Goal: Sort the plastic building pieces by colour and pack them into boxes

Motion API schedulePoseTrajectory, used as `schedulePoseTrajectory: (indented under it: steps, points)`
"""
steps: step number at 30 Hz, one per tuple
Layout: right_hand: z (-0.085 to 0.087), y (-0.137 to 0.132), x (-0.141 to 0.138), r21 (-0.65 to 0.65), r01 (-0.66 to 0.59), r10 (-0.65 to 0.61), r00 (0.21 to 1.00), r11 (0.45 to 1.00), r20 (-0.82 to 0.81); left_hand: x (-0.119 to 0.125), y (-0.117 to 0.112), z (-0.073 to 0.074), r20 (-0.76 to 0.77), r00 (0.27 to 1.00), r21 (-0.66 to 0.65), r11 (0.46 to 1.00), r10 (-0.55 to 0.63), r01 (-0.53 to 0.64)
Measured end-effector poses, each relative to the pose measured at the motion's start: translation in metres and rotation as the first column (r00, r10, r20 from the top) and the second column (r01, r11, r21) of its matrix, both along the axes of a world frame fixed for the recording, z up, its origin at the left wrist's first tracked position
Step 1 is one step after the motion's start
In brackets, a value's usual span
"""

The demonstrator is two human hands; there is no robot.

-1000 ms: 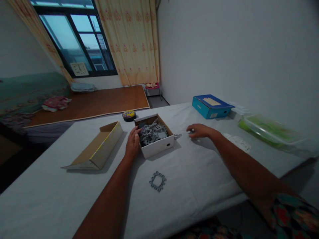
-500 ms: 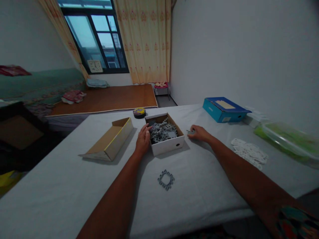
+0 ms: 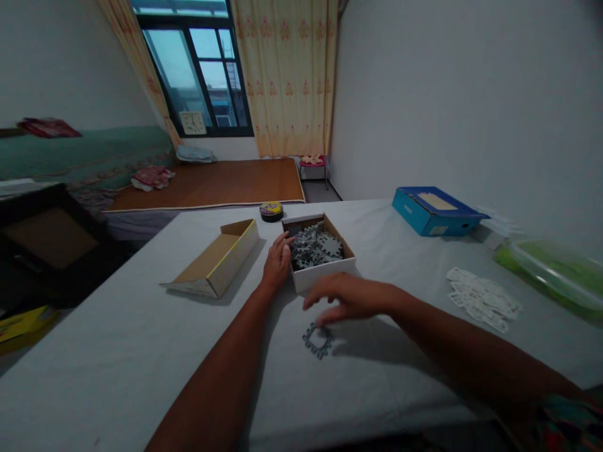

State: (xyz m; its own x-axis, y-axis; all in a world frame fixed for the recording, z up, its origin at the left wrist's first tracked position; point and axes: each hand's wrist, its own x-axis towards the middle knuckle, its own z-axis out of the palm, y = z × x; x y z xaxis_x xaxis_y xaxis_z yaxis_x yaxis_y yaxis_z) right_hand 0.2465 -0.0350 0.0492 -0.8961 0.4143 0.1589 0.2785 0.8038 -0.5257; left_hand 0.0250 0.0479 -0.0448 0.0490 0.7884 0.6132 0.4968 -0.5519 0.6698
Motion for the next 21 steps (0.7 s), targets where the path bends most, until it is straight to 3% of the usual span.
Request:
schedulePoseTrajectory:
  steps: [2, 4, 6, 9, 12, 14, 16, 18, 21]
  points:
    - [-0.025, -0.018, -0.008, 0.017, -0.168, 0.165, 0.980, 0.986, 0.107, 0.001, 0.000, 0.000, 0.006, 1.000, 0.000, 1.000, 0.003, -0.003]
    - [-0.045, -0.026, -0.011, 0.049, -0.187, 0.177, 0.971, 0.981, 0.162, 0.001, -0.001, 0.000, 0.017, 1.000, 0.002, 1.000, 0.001, -0.001]
    - [-0.054, -0.027, -0.011, 0.029, -0.146, 0.139, 0.976, 0.989, 0.168, 0.001, 0.000, 0.000, 0.025, 1.000, 0.007, 1.000, -0.007, 0.007]
    - [-0.040, -0.019, -0.007, -0.002, -0.062, 0.062, 0.996, 0.998, 0.063, 0.000, 0.001, 0.000, 0.028, 1.000, 0.008, 1.000, -0.008, 0.008]
    - [-0.009, 0.003, -0.001, 0.108, 0.144, -0.127, 0.979, 0.984, -0.157, 0.000, 0.001, -0.001, 0.013, 1.000, 0.009, 1.000, 0.000, 0.000]
    - [0.005, 0.021, 0.003, 0.237, 0.360, -0.300, 0.919, 0.902, -0.256, 0.001, 0.000, -0.001, -0.011, 1.000, 0.008, 1.000, 0.011, -0.010]
    - [0.006, 0.036, 0.005, 0.347, 0.511, -0.430, 0.856, 0.786, -0.287, 0.002, -0.002, 0.001, -0.053, 0.998, 0.009, 0.999, 0.036, -0.035]
    - [-0.003, 0.042, 0.005, 0.418, 0.551, -0.468, 0.834, 0.722, -0.291, 0.001, -0.005, 0.006, -0.126, 0.988, 0.028, 0.996, 0.089, -0.087]
    - [-0.025, 0.038, 0.003, 0.488, 0.515, -0.396, 0.856, 0.705, -0.332, -0.009, -0.012, 0.021, -0.297, 0.919, 0.097, 0.966, 0.259, -0.241]
